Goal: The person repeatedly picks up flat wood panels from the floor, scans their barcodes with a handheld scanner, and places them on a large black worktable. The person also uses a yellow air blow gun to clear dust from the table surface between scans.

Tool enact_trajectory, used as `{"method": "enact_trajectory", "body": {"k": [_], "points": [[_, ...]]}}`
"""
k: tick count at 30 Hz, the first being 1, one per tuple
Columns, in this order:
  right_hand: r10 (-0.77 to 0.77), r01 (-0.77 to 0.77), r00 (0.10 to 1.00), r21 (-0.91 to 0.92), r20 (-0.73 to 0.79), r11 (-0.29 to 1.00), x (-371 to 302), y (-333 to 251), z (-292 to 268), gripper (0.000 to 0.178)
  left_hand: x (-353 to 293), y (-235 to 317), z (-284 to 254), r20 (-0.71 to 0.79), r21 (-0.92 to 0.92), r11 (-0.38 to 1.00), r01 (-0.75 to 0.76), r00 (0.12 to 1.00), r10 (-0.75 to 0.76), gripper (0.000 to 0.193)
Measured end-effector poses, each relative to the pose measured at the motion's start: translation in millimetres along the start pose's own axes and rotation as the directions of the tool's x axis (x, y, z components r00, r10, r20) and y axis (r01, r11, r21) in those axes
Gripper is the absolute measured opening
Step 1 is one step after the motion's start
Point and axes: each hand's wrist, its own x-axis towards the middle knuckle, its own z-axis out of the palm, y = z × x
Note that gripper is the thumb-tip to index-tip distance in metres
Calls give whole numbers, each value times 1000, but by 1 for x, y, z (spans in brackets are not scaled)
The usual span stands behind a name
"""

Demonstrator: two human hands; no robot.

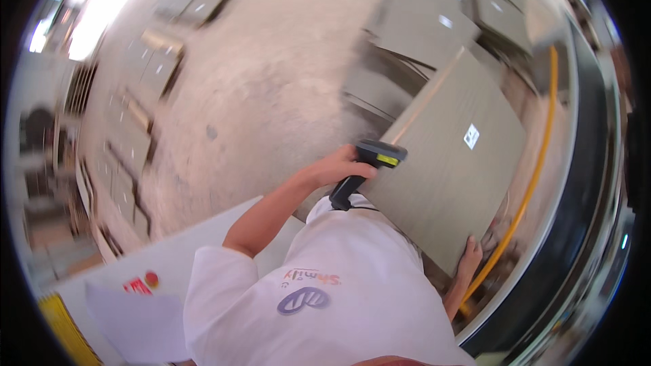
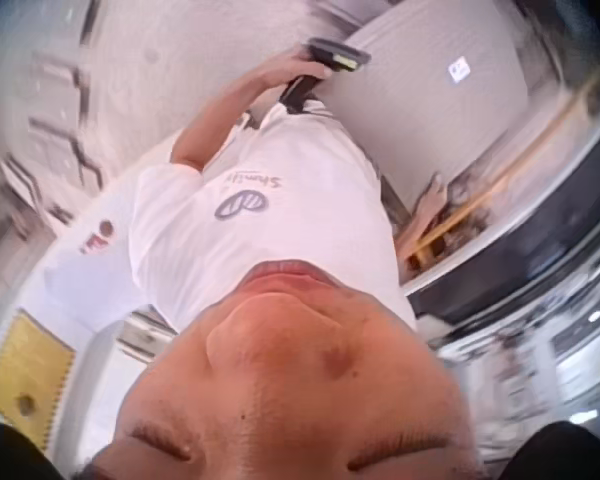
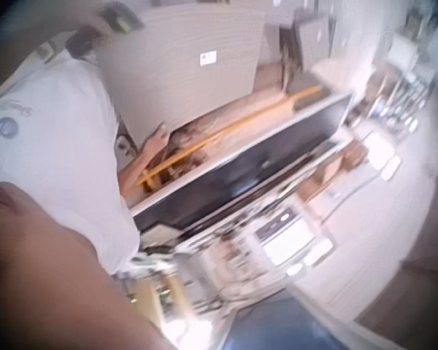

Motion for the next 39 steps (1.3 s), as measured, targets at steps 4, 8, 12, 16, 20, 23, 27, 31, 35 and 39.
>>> {"method": "enact_trajectory", "body": {"k": [4, 8, 12, 16, 20, 23, 27, 31, 35, 39], "points": [[-66, 84, 960, -56, 271, 995, 37, -40, 45, 49, -45, -59, -54, -81, -89, 993, 73, 993, -80, 66], [-87, 183, 877, -160, 473, 970, 71, -94, 142, 54, -97, -108, -106, -328, -355, 935, 11, 935, -135, 61], [118, 275, 768, -491, 629, 827, 117, -167, 268, 58, -149, -93, -172, -538, -388, 885, -258, 843, 9, 59], [73, 405, 591, -375, 803, 834, 102, -217, 438, 65, -216, -113, -241, -685, -568, 766, -301, 689, -238, 57], [299, 458, 286, -404, 910, 792, 57, -313, 620, 63, -283, -133, -310, -758, -649, 600, -468, 465, -457, 51], [377, 639, 162, -388, 912, 664, 7, -334, 745, 60, -349, -169, -319, -727, -650, 436, -623, 343, -594, 48], [555, 669, 90, -463, 827, 582, -105, -396, 904, 56, -399, -207, -351, -674, -485, 322, -813, 112, -730, 44], [567, 663, -23, -413, 823, 625, -201, -372, 1037, 44, -455, -282, -382, -627, -289, 275, -917, -35, -778, 42], [647, 745, 40, -454, 761, 489, -303, -411, 1113, 39, -516, -317, -437, -619, -238, 206, -949, -15, -785, 44], [625, 649, 93, -524, 775, 552, -342, -442, 1135, 35, -584, -313, -509, -623, -311, 215, -926, 28, -782, 33]]}}
